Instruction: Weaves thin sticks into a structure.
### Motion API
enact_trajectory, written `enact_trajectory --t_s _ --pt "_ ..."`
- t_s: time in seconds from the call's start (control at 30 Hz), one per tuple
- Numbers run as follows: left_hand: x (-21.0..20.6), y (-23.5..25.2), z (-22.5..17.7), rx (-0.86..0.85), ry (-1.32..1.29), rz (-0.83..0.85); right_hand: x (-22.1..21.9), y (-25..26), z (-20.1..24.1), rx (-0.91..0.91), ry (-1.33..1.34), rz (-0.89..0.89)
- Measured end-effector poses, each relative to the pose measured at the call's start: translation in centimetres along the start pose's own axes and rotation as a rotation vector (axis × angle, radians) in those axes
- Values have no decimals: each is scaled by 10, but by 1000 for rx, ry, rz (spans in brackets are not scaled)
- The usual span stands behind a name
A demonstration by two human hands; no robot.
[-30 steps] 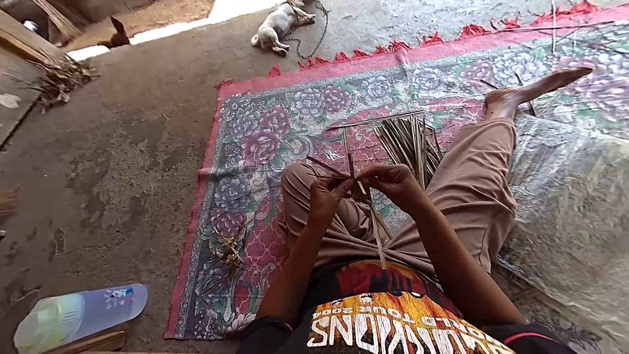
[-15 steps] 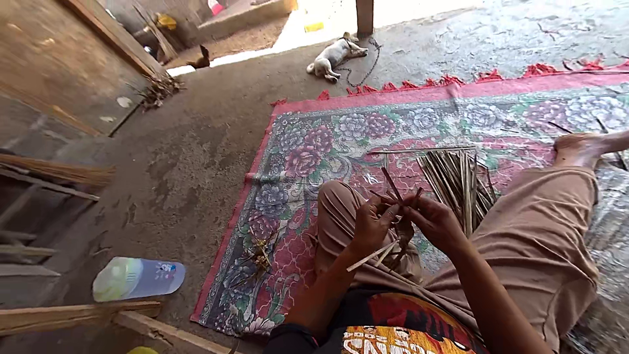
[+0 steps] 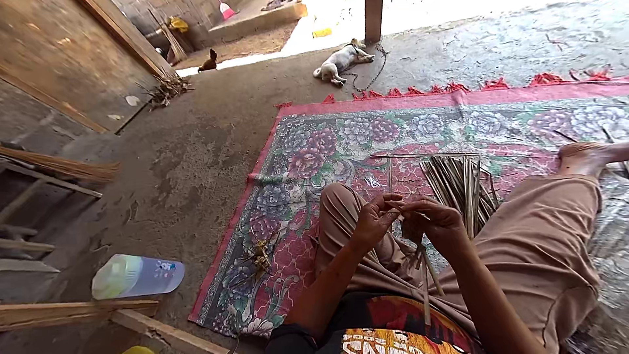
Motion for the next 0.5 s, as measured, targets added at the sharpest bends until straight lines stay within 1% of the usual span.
enact_trajectory --t_s 0.1,0.17,0.23,0.3,0.4,0.43,0.5 --pt "-2 -7 -8 -44 179 37 -5 3 13 13 -57 -146" --pt "-5 -11 -12 -43 267 -6 -14 4 20 19 -32 -189" --pt "-6 -14 -12 -46 233 -70 -24 4 23 22 31 -198" --pt "-2 -16 -10 -60 149 -67 -29 5 25 -6 99 -194" --pt "14 -20 -14 21 50 27 -20 5 27 -164 188 -171" --pt "21 -21 -16 62 64 61 -16 5 28 -236 200 -168" --pt "31 -26 -22 152 136 123 -9 3 27 -312 160 -132"
Point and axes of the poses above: each hand's wrist, its own y-axis towards the middle knuckle, its own x-axis out of the back of the hand, z = x × y, the point moved 2 cm from there along y, towards the middle knuckle, and after that the axes turned 3 degrees about -x, right-handed, at the moved point
